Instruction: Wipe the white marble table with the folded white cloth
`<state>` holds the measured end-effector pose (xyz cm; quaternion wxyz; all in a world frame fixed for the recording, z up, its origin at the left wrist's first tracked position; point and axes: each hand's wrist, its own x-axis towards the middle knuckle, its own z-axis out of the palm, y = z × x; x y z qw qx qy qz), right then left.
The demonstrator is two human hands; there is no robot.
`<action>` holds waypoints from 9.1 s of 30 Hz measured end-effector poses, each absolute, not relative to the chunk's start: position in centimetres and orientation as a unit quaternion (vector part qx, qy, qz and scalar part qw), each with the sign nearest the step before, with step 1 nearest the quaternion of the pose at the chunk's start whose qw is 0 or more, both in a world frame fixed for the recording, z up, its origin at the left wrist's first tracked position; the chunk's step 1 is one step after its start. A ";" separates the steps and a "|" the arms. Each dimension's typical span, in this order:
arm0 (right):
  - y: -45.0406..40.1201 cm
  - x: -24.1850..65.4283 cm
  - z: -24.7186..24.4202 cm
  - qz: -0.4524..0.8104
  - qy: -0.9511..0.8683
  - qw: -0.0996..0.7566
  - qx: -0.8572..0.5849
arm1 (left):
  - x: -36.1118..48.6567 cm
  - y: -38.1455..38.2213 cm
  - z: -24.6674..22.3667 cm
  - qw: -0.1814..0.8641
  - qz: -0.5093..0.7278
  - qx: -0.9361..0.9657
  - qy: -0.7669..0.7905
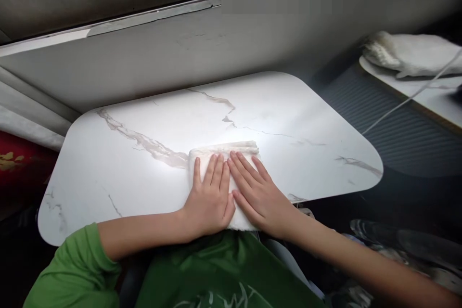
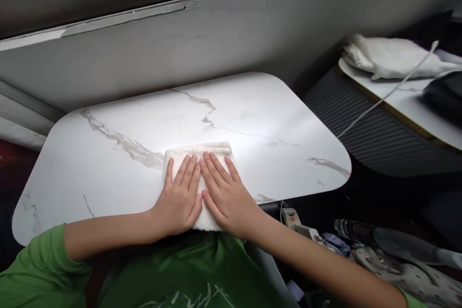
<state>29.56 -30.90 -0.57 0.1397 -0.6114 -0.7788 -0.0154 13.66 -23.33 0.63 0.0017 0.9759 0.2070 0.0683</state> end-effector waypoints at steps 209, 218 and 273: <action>-20.1 10.1 0.7 0.015 -0.883 0.165 -0.439 | -8.0 -16.1 1.9 0.006 0.074 0.922 0.379; -2.6 9.0 0.9 0.072 -0.850 0.119 -0.509 | -8.2 1.0 2.4 0.010 0.072 0.919 0.387; -7.6 11.9 -0.4 0.058 -0.839 0.204 -0.502 | -4.2 -6.6 1.8 -0.020 0.061 0.887 0.458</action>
